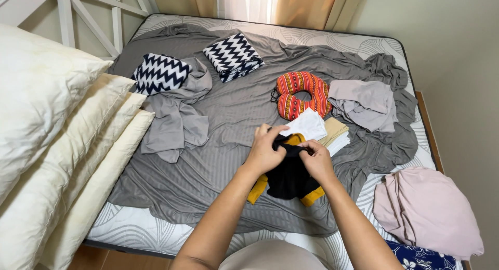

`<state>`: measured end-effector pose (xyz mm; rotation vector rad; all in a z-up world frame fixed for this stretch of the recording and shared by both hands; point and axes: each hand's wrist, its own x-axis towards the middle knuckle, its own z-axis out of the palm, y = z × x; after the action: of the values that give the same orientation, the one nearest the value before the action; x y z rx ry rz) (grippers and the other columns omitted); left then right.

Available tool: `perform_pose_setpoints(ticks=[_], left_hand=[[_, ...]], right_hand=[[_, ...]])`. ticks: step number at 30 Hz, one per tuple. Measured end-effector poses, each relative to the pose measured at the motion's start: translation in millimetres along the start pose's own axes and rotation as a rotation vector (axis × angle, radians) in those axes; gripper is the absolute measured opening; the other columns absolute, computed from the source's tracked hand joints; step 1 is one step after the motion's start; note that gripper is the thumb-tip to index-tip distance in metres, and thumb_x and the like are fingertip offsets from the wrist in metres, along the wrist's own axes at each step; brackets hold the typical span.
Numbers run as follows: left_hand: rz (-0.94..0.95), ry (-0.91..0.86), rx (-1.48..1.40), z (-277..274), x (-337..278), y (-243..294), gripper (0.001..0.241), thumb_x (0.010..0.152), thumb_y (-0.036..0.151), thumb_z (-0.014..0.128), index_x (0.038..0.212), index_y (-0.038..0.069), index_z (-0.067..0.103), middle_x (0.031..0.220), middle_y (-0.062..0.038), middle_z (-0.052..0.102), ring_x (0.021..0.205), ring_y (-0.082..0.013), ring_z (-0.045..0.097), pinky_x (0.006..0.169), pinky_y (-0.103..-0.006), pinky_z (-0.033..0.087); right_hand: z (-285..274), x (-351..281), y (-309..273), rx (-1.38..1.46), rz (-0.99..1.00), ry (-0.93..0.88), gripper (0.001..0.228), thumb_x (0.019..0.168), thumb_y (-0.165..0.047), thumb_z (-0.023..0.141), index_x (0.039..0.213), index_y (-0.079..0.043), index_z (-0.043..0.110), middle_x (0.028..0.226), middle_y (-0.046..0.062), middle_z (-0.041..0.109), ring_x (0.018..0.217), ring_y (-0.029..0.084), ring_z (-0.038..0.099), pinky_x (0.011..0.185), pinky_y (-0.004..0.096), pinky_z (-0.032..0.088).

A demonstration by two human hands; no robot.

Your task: The person folds various pieces of clothing on a bed, including a grey shirt, a pink shirt with a cartoon character, a blue floral shirt, and a yellow and black shirt. The person places the folded clothes into a pile on the bed.

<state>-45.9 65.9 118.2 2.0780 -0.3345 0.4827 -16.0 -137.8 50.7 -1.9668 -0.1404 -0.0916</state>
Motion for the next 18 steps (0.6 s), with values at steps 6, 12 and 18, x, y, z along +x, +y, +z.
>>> perform_pose_setpoints(ticks=[6,12,18], left_hand=[[-0.116,-0.346,0.031,10.7,-0.4,-7.9,0.072,0.073,0.013,0.069,0.143,0.028,0.061,0.118,-0.017,0.054,0.119,-0.0373,0.048,0.107,-0.0422,0.044],[-0.028,-0.536,-0.172,10.6,0.9,-16.8,0.077,0.070,0.019,0.072,0.146,0.025,0.059,0.135,-0.019,0.051,0.129,-0.0387,0.045,0.109,-0.0446,0.039],[-0.155,-0.642,-0.170,23.5,-3.2,-39.7,0.048,0.083,0.028,0.069,0.129,0.014,0.069,0.112,-0.012,0.064,0.113,-0.0276,0.060,0.101,-0.0371,0.047]], right_hand=[[-6.3,-3.9,-28.2,0.206,-0.043,-0.300,0.018,0.091,-0.013,0.067,0.103,-0.002,0.075,0.084,-0.005,0.065,0.074,0.003,0.055,0.067,0.022,0.046],[-16.9,-3.4,-26.0,0.047,0.036,-0.360,0.024,0.096,-0.023,0.070,0.093,-0.001,0.078,0.074,-0.003,0.066,0.069,0.005,0.053,0.063,0.025,0.046],[-33.1,-11.0,-61.6,0.181,0.023,-0.495,0.019,0.090,-0.014,0.074,0.106,-0.003,0.076,0.090,-0.004,0.072,0.081,0.003,0.061,0.073,0.022,0.051]])
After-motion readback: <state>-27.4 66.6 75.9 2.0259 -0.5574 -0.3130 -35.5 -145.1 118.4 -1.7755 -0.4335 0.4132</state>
